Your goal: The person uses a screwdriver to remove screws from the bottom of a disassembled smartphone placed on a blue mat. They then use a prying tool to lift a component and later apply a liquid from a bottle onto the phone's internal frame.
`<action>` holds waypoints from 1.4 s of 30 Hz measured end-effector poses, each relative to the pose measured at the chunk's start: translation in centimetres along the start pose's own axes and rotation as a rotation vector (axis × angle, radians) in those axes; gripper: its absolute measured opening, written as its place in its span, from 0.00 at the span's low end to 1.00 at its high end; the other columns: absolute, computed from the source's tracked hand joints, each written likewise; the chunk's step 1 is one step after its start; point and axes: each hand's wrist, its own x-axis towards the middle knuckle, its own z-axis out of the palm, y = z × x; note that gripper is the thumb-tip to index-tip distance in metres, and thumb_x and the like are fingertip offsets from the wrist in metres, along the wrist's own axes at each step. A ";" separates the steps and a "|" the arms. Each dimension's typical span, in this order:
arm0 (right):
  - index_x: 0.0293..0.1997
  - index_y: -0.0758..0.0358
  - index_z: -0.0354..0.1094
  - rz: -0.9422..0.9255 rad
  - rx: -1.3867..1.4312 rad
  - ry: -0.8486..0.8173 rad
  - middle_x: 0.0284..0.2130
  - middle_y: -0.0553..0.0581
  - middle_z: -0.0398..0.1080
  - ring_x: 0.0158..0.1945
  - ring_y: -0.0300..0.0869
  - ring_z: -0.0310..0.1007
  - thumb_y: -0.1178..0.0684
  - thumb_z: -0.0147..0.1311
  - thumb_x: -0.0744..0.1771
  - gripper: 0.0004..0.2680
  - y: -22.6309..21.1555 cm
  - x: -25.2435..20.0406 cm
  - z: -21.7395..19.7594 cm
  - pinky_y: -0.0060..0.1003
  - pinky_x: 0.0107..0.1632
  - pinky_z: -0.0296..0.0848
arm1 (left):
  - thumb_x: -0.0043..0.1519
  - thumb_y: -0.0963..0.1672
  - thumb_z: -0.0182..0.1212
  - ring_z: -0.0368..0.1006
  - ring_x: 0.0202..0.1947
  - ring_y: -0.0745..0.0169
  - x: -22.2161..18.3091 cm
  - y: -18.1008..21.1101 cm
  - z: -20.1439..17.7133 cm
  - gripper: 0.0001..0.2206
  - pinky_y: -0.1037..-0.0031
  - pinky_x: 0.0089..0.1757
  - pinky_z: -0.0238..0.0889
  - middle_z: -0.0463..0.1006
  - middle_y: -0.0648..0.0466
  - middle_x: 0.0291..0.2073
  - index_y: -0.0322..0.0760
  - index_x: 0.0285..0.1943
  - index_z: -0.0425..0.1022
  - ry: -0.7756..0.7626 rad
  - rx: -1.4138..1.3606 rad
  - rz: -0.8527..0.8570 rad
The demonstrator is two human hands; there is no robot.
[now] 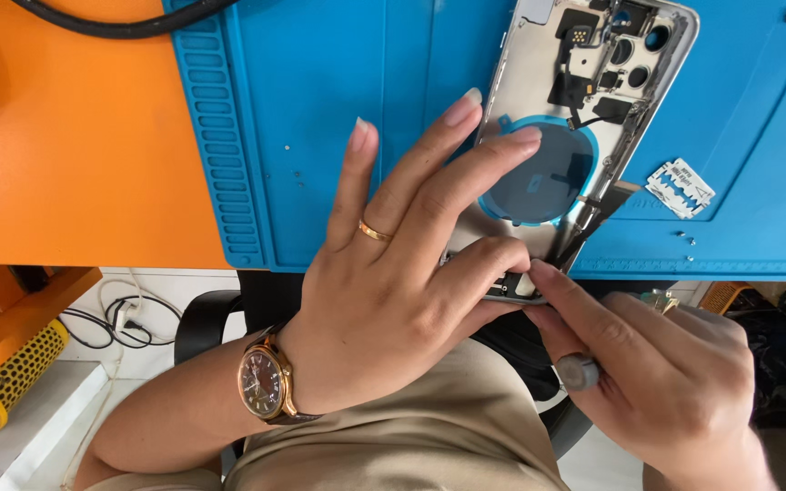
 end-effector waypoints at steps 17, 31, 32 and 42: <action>0.50 0.83 0.61 0.504 0.280 0.894 0.34 0.74 0.63 0.36 0.68 0.78 0.46 0.33 0.81 0.20 4.9 -6.2 2.6 0.58 0.44 0.79 | 0.76 0.52 0.80 0.66 0.65 0.73 -1.5 -1.5 3.3 0.09 0.61 0.70 0.50 0.79 0.72 0.60 0.57 0.59 0.88 0.317 0.359 0.418; 0.50 0.95 0.66 0.389 0.270 0.657 0.41 0.81 0.66 0.37 0.68 0.80 0.45 0.35 0.83 0.27 4.6 -4.4 1.5 0.53 0.43 0.78 | 0.71 0.52 0.84 0.69 0.58 0.75 -1.5 -1.3 3.1 0.12 0.65 0.62 0.61 0.82 0.73 0.52 0.50 0.54 0.86 0.344 0.297 0.385; 0.53 0.91 0.63 0.418 0.321 0.688 0.44 0.81 0.65 0.38 0.69 0.80 0.42 0.33 0.83 0.26 4.6 -5.0 1.7 0.53 0.43 0.80 | 0.71 0.51 0.83 0.70 0.58 0.74 -1.6 -1.4 3.1 0.09 0.64 0.63 0.60 0.81 0.72 0.53 0.55 0.53 0.88 0.354 0.268 0.399; 0.61 0.46 0.56 0.445 0.830 0.068 0.47 0.51 0.83 0.55 0.45 0.99 0.54 0.60 0.67 0.18 -3.7 -6.1 -4.6 0.33 0.58 1.01 | 0.65 0.61 0.69 0.70 0.36 0.75 -3.6 0.1 -0.8 0.16 0.74 0.44 0.70 0.77 0.72 0.35 0.56 0.44 0.87 0.345 -0.050 0.289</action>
